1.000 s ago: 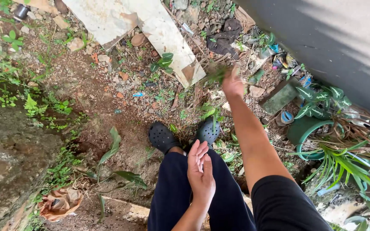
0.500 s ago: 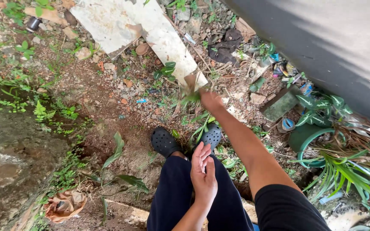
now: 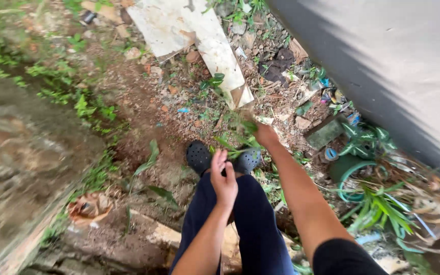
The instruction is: The recorder is weeding and cleaning a garden area, pulling weeds by hand and using a small scoop to collect debris.
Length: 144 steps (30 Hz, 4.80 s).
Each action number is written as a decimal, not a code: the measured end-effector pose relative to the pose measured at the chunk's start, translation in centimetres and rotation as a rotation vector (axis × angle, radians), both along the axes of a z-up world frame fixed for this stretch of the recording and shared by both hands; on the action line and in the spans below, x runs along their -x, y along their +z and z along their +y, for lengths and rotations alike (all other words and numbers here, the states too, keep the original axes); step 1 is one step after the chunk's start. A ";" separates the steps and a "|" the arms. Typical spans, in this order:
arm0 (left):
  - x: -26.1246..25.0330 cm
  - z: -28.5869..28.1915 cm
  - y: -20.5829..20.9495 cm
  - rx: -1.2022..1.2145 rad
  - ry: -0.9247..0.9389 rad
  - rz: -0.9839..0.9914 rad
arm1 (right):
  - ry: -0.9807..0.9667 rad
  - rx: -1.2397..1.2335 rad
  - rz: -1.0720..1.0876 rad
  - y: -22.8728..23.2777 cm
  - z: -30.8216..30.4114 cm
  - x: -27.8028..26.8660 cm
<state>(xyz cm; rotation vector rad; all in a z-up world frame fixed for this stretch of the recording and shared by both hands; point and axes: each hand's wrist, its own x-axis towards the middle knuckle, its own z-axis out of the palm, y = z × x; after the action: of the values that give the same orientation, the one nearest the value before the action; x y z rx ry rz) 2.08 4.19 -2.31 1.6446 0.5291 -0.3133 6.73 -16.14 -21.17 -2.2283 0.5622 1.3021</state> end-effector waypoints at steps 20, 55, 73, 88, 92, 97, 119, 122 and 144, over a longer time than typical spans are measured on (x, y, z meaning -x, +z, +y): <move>-4.0 15.6 32.9 -0.321 -0.071 -0.337 | -1.365 0.143 -0.243 44.7 -16.4 21.7; -27.5 -7.8 46.1 0.041 -1.591 -0.578 | -2.384 1.172 -0.560 49.3 20.3 42.2; -8.0 -21.7 47.3 0.312 -2.049 -0.623 | -2.310 1.733 -0.094 56.3 37.5 41.7; 3.1 -25.8 47.7 0.396 -2.104 -0.638 | -2.714 1.278 -0.177 51.7 23.8 54.0; 5.5 -25.7 48.6 0.266 -2.149 -0.631 | -2.759 1.409 -0.265 52.2 19.7 57.1; 7.1 -25.8 49.4 0.288 -2.220 -0.723 | -2.956 1.311 -0.386 50.5 17.7 59.4; 25.1 -21.3 53.1 0.303 -2.832 -0.842 | -2.506 1.316 -1.550 85.0 27.2 62.4; 32.6 -16.8 55.8 0.430 -3.139 -0.828 | -2.543 1.360 -1.732 83.8 30.6 61.7; 38.3 -8.3 48.6 0.396 -2.962 -0.365 | -3.127 1.594 -1.442 73.6 43.9 48.0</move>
<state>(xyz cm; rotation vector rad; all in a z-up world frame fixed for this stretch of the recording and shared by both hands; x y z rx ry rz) -36.22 -4.12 46.34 0.6393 -2.4290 -1.7867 -41.24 27.79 52.40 -0.4934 -2.1727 2.3335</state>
